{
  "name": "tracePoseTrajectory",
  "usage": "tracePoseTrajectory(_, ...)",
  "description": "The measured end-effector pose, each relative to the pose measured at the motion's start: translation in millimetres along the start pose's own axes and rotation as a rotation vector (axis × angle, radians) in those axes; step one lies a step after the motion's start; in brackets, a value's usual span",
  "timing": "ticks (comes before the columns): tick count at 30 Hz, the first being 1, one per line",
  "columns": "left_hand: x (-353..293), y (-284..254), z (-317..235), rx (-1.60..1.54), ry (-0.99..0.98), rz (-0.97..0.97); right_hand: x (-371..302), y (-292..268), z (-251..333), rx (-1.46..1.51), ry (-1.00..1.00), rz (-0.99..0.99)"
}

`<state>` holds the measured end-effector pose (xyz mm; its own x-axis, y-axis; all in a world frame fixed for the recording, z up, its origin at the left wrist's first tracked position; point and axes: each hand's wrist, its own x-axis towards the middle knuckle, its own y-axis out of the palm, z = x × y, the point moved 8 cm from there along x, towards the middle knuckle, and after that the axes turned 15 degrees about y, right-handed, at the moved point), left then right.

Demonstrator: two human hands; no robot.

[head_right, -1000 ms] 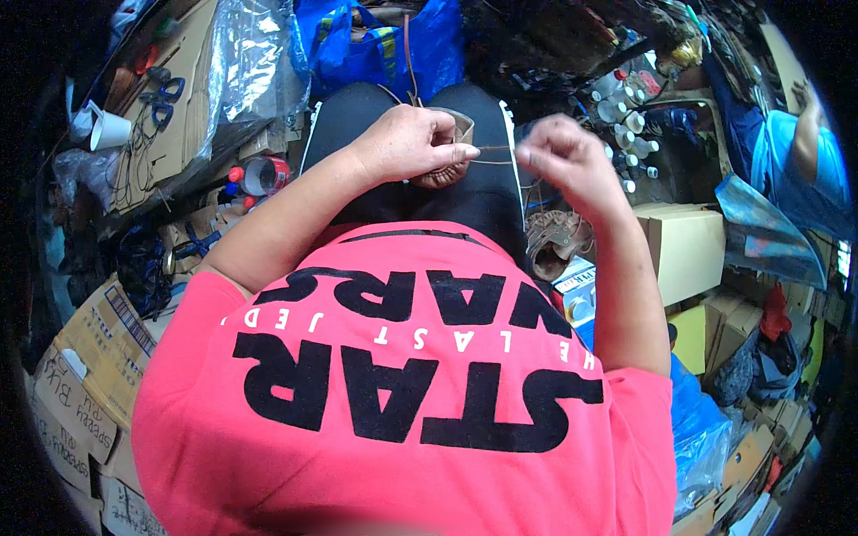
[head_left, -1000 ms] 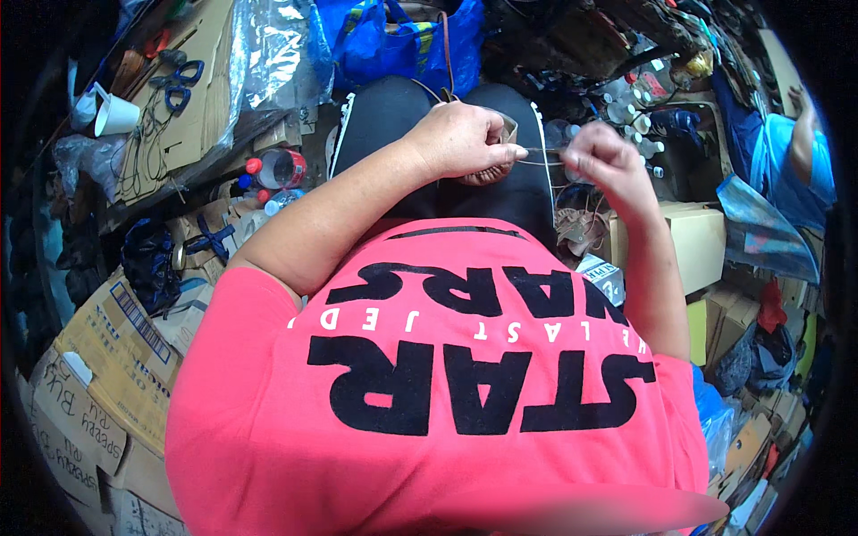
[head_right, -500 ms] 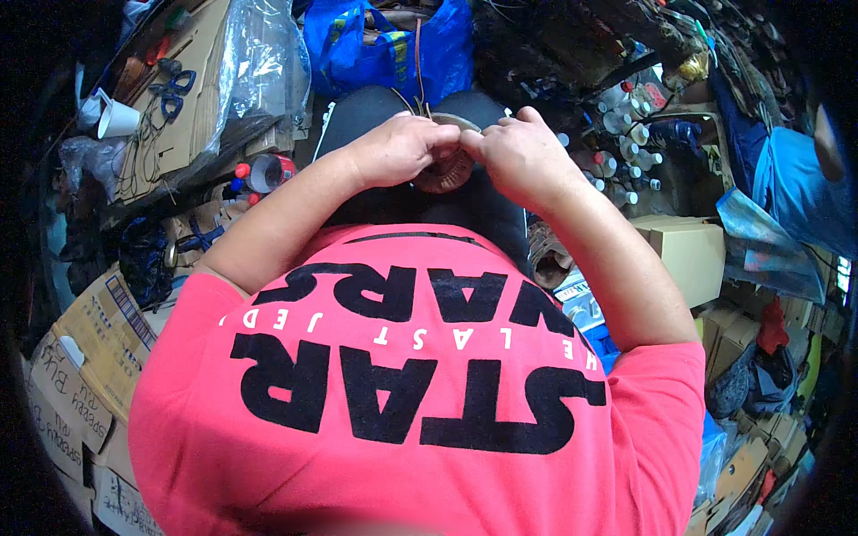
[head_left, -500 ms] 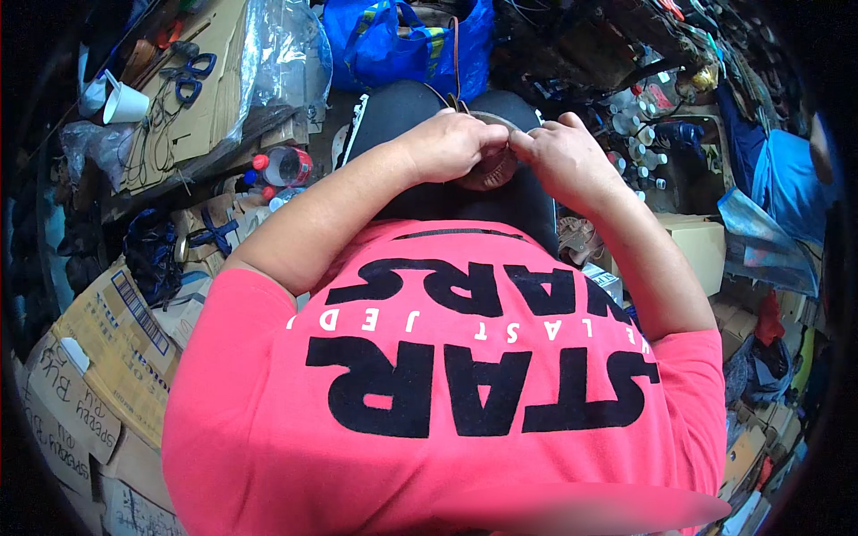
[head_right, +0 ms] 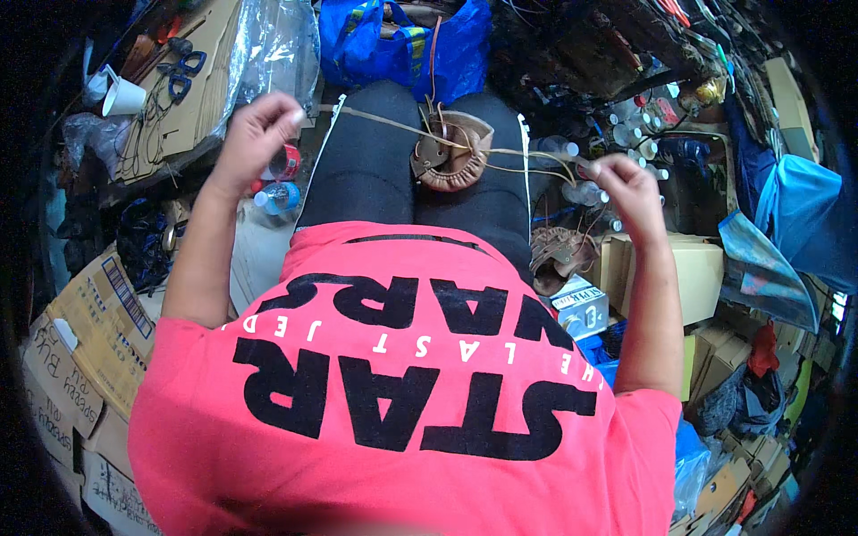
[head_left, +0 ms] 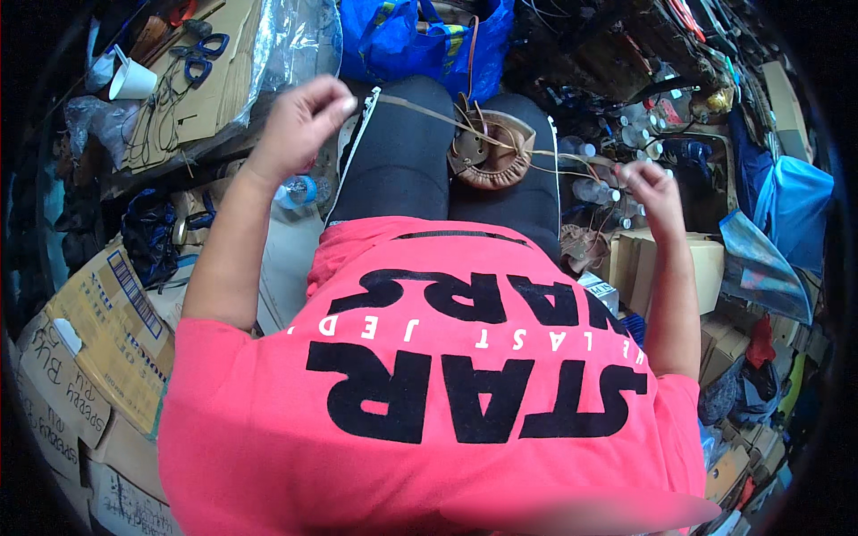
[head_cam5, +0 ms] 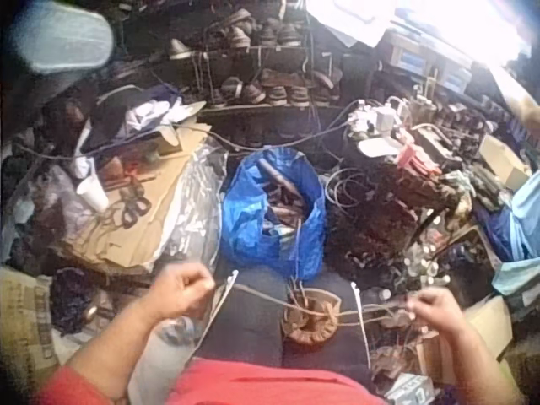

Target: Stitching a leather shoe component by hand using a needle and thread.

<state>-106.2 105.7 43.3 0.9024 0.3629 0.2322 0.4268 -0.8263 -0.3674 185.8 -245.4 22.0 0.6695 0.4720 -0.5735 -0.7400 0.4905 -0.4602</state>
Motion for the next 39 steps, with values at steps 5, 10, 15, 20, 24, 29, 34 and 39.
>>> tracePoseTrajectory(5, 51, 32, -97, -0.764, 0.474, -0.049, -4, 33, 90, 0.971, -0.358, 0.363)
tracePoseTrajectory(10, 27, 91, -108, -1.156, 0.101, 0.375, -56, 95, 150, 0.889, -0.468, 0.979)
tracePoseTrajectory(15, -1, 43, -55, 0.414, 0.359, 0.298, -32, 82, 66, -0.353, -0.317, 0.204)
tracePoseTrajectory(20, -44, -186, -63, 1.057, 0.027, -0.257, -14, -104, -80, -0.415, 0.024, -0.283)
tracePoseTrajectory(24, -87, -279, -62, 1.214, -0.043, -0.463, -60, -261, -175, -0.799, 0.541, -0.725)
tracePoseTrajectory(29, 1, -18, -32, 0.492, 0.165, -0.085, -2, -102, -99, -0.278, 0.108, -0.307)
tracePoseTrajectory(34, 37, 115, -53, 0.276, 0.424, 0.141, -20, 86, 40, 0.111, -0.102, 0.220)
tracePoseTrajectory(39, 60, 143, -36, 0.245, 0.320, 0.250, 6, 114, 43, 0.163, -0.056, 0.315)
